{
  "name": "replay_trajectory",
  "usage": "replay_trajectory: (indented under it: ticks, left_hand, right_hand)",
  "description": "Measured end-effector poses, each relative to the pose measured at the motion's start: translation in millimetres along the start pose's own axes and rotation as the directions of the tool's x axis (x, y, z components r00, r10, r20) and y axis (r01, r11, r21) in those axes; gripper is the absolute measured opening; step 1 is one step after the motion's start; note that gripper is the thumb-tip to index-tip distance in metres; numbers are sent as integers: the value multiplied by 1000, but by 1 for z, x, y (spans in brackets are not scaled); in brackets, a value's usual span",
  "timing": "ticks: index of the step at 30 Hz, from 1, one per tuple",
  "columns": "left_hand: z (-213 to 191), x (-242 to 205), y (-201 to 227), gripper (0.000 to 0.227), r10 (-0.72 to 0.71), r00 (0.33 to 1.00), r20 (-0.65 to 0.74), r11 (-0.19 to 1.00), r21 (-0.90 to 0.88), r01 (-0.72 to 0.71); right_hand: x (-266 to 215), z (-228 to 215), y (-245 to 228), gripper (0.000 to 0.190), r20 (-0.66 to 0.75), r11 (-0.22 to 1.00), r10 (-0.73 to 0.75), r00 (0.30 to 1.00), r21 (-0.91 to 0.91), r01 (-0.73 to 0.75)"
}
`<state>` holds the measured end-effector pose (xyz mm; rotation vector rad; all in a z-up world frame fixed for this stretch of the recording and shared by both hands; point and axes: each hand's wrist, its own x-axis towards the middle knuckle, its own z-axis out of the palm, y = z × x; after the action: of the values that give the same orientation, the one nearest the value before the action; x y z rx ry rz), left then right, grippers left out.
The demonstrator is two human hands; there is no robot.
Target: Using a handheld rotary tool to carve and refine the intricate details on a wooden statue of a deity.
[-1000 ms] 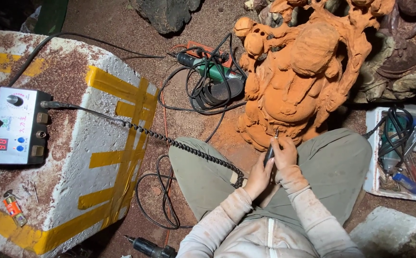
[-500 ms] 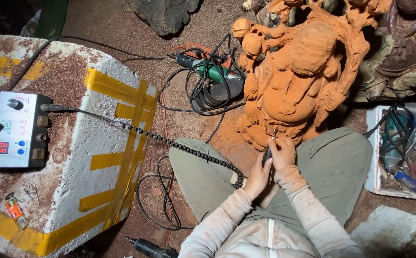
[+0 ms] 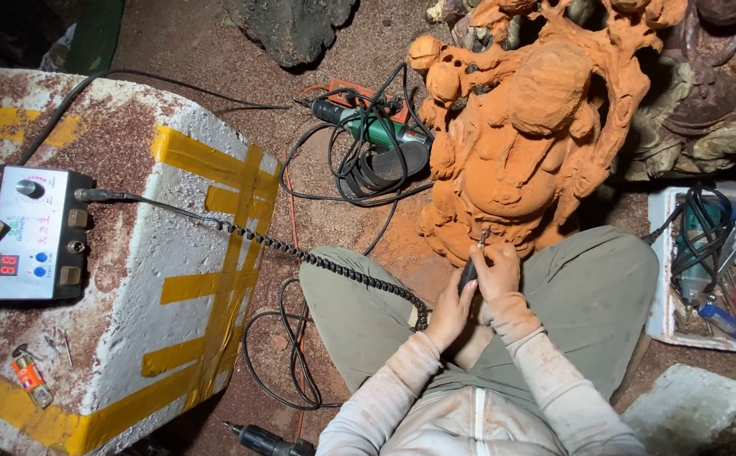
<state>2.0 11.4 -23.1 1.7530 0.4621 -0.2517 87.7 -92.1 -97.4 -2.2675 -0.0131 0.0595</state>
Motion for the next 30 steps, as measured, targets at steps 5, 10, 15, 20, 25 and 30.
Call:
replay_trajectory:
  ticks: [5,10,15,20,25,30]
  left_hand:
    - [-1,1,3,37,16,1000,-9,1000,-8,-16]
    - [-1,-1,3,37,19,1000,-6,1000,-6,-19]
    - [-1,-4,15,36,14,1000,15,1000,11,-14]
    - [6,-6,14,36,-25,999,27,999,24,25]
    - [9,-8,11,38,-63,997,41,997,37,62]
    - [8,-18,27,35,-114,993,22,993,37,113]
  right_hand:
    - [1,-4,-5,45,6,1000,12,1000,15,-12]
    - [0,-2,0,43,-3,1000,-6,1000,26,6]
    - [-1,0,11,37,-7,1000,20,1000,7,-20]
    - [3,3,23,39,29,997,71,997,-16,-71]
    - [3,4,25,47,74,990,130,989,-60,-126]
    - [2,1,21,45,120,979,194,974,-93,-184]
